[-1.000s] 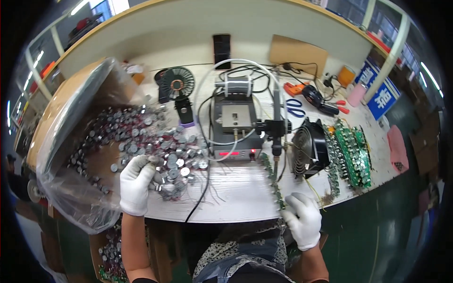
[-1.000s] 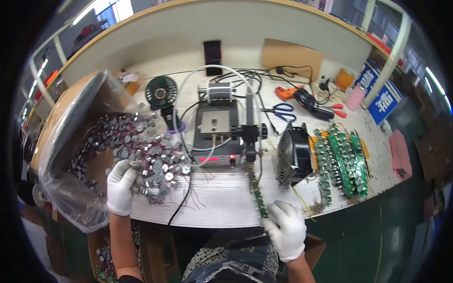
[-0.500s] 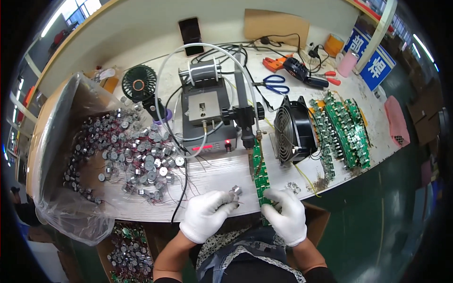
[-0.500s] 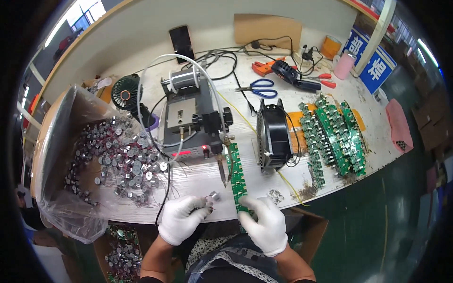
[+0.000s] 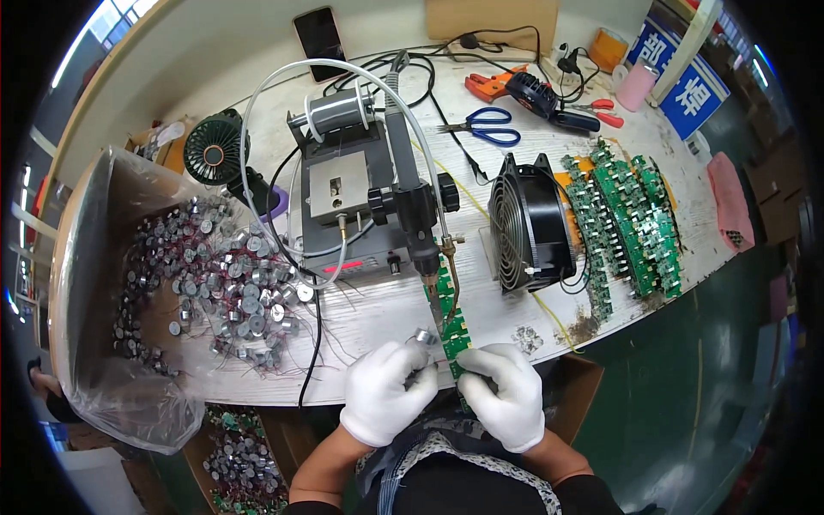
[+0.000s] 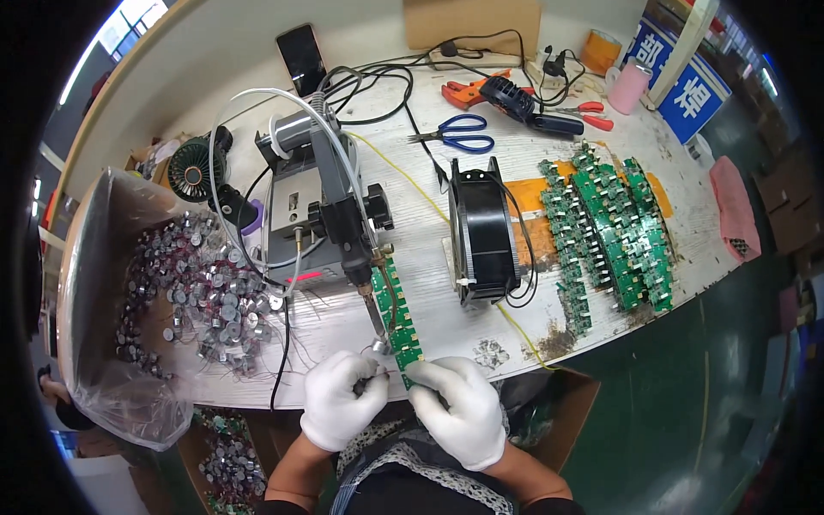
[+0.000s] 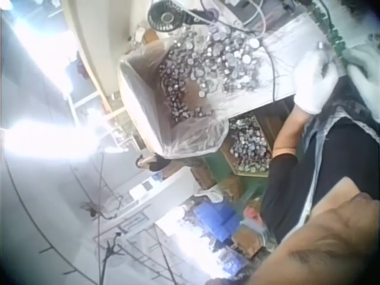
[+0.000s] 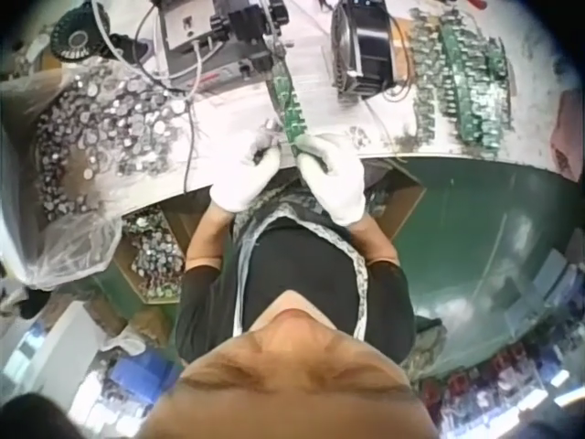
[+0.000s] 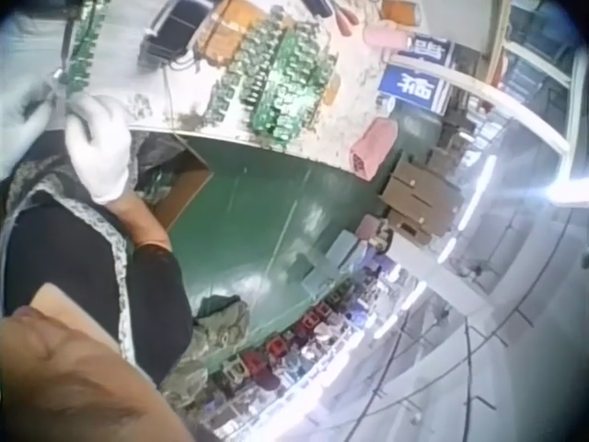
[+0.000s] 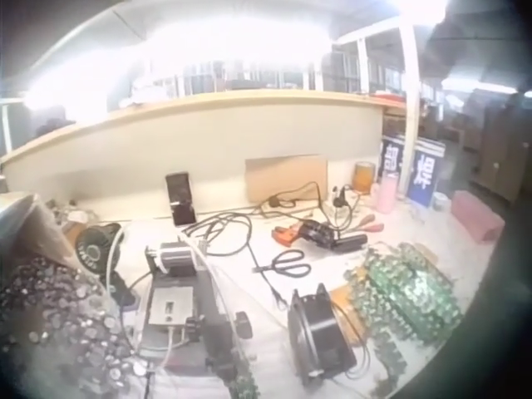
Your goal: The person solders wires from small motors onto a PCB using a soldering iron and tweezers.
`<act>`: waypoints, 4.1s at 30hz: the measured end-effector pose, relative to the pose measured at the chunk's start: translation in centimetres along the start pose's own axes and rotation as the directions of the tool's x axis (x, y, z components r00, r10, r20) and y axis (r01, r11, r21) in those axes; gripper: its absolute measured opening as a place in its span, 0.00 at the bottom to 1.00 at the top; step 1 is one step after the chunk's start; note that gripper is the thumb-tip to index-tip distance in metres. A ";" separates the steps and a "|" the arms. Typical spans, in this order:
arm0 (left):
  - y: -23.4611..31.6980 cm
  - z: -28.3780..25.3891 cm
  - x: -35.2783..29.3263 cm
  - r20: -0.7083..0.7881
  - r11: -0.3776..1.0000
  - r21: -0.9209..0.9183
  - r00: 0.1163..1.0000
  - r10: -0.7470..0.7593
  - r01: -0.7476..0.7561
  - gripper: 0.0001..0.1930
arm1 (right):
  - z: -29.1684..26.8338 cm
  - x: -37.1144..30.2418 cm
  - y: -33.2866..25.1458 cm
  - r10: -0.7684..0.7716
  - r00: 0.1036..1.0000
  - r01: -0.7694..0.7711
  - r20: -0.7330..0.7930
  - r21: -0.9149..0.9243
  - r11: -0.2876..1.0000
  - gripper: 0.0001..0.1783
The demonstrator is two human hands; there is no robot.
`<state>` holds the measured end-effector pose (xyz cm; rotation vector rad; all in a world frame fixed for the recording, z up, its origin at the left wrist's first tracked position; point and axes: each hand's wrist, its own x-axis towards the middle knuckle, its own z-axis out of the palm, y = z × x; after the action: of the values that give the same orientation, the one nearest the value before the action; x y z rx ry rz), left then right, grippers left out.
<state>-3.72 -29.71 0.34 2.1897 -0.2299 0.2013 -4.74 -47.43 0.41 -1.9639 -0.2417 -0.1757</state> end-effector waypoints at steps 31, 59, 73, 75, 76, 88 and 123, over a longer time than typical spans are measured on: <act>0.2 -1.8 1.2 0.440 0.784 -0.316 0.815 -0.377 0.534 0.09 | 0.6 0.3 0.0 -0.083 0.996 0.084 0.037 -0.030 0.996 0.15; 0.3 -0.1 0.0 0.408 0.498 -0.648 0.814 -0.412 0.577 0.12 | 1.8 -1.7 -0.2 0.406 0.914 -0.311 -0.015 0.618 0.722 0.26; 0.5 -0.1 0.5 0.429 0.429 -0.681 0.799 -0.423 0.593 0.11 | 1.3 -1.1 2.2 0.069 0.983 -0.146 0.171 0.488 0.861 0.37; 0.6 0.0 0.5 0.425 0.419 -0.689 0.798 -0.427 0.591 0.11 | 1.4 -1.1 2.3 0.069 0.992 -0.110 0.108 0.430 0.896 0.36; 0.6 0.0 0.6 0.416 0.432 -0.678 0.795 -0.442 0.595 0.10 | 1.4 -0.6 2.7 0.054 0.993 -0.085 0.104 0.314 0.946 0.36; 1.0 0.5 1.2 0.352 0.433 -0.689 0.790 -0.501 0.582 0.07 | 2.5 2.2 2.2 0.124 0.992 -0.114 0.019 0.546 0.830 0.38; 0.5 2.9 1.2 0.154 0.361 -0.864 0.866 -0.476 0.352 0.07 | 3.2 3.4 0.8 0.236 0.972 -0.170 0.010 0.723 0.670 0.39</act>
<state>-2.48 -32.45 -0.74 1.0961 0.2803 -0.0815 -1.19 -44.53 -0.79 -1.1665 -0.0151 -0.0039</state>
